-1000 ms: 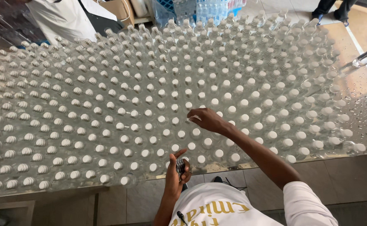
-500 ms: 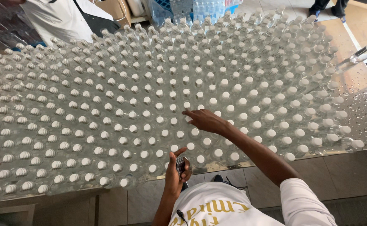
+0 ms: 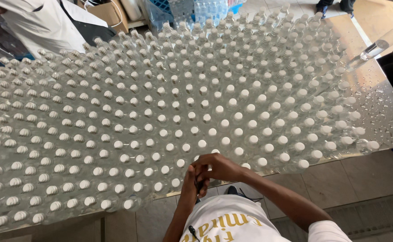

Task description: The person repeatedly picks up white bottle caps and screws them onto the tops of clear plastic bottles arranged in rows on a metal table. The person works methodically across the table, handling one bottle at a time.

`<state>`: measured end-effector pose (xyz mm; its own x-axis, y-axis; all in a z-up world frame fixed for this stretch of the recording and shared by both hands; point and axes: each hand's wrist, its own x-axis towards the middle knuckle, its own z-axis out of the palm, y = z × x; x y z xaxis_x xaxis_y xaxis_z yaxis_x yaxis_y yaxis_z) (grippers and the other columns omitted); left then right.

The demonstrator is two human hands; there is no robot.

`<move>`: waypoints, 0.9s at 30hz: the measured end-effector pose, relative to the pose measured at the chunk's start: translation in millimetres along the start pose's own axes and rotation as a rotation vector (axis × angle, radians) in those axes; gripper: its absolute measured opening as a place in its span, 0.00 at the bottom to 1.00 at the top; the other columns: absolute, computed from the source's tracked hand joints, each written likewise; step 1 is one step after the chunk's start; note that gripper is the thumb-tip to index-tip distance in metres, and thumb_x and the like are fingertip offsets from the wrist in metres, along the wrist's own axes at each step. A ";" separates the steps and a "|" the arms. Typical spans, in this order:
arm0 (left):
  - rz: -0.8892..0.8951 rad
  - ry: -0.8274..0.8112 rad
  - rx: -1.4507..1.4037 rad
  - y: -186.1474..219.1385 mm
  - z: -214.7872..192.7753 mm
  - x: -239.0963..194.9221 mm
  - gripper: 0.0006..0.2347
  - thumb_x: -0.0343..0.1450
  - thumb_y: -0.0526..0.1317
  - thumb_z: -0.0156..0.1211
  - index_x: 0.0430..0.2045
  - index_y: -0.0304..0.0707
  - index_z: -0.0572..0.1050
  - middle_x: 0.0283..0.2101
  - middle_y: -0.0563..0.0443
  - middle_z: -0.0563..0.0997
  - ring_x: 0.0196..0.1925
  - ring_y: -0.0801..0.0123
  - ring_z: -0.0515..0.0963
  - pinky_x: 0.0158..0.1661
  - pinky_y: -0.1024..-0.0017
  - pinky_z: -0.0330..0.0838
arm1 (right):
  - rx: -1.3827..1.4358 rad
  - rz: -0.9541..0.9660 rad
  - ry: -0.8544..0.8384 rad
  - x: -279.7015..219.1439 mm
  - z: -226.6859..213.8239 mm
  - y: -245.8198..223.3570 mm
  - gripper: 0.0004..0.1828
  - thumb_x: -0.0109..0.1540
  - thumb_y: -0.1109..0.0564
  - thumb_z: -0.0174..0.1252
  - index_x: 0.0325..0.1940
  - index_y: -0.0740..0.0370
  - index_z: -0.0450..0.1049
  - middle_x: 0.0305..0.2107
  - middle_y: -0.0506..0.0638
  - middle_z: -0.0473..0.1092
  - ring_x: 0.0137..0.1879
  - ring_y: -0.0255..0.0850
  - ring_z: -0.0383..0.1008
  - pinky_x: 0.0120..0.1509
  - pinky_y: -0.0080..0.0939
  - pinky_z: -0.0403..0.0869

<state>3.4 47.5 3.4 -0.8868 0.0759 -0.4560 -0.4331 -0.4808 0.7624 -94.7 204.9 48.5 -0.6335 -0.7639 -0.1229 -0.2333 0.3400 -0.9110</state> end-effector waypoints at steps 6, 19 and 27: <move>0.005 -0.101 -0.004 4.9 7.1 -1.4 0.31 0.75 0.67 0.45 0.46 0.34 0.76 0.23 0.50 0.74 0.14 0.81 0.59 0.14 0.81 0.50 | 0.019 -0.026 0.103 -13.7 -13.7 0.1 0.12 0.64 0.59 0.71 0.52 0.48 0.86 0.36 0.43 0.86 0.43 0.32 0.88 0.48 0.35 0.80; 0.057 0.014 -0.186 10.8 -3.3 -14.4 0.31 0.76 0.62 0.49 0.66 0.36 0.72 0.21 0.50 0.72 0.13 0.78 0.54 0.14 0.77 0.45 | -0.406 -0.151 0.449 55.2 -26.2 78.4 0.12 0.73 0.54 0.58 0.59 0.56 0.82 0.44 0.54 0.84 0.44 0.52 0.84 0.40 0.51 0.76; 0.038 0.053 -0.216 10.8 -15.7 -21.2 0.32 0.76 0.62 0.48 0.69 0.35 0.71 0.22 0.51 0.72 0.13 0.79 0.54 0.15 0.76 0.49 | -0.311 0.019 0.193 39.1 -50.5 48.5 0.12 0.73 0.48 0.58 0.55 0.54 0.80 0.47 0.50 0.83 0.46 0.45 0.84 0.47 0.45 0.77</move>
<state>20.0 27.0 14.1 -0.8898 0.0108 -0.4563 -0.3494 -0.6592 0.6659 -168.0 219.2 19.4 -0.7603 -0.6487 -0.0347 -0.4149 0.5260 -0.7424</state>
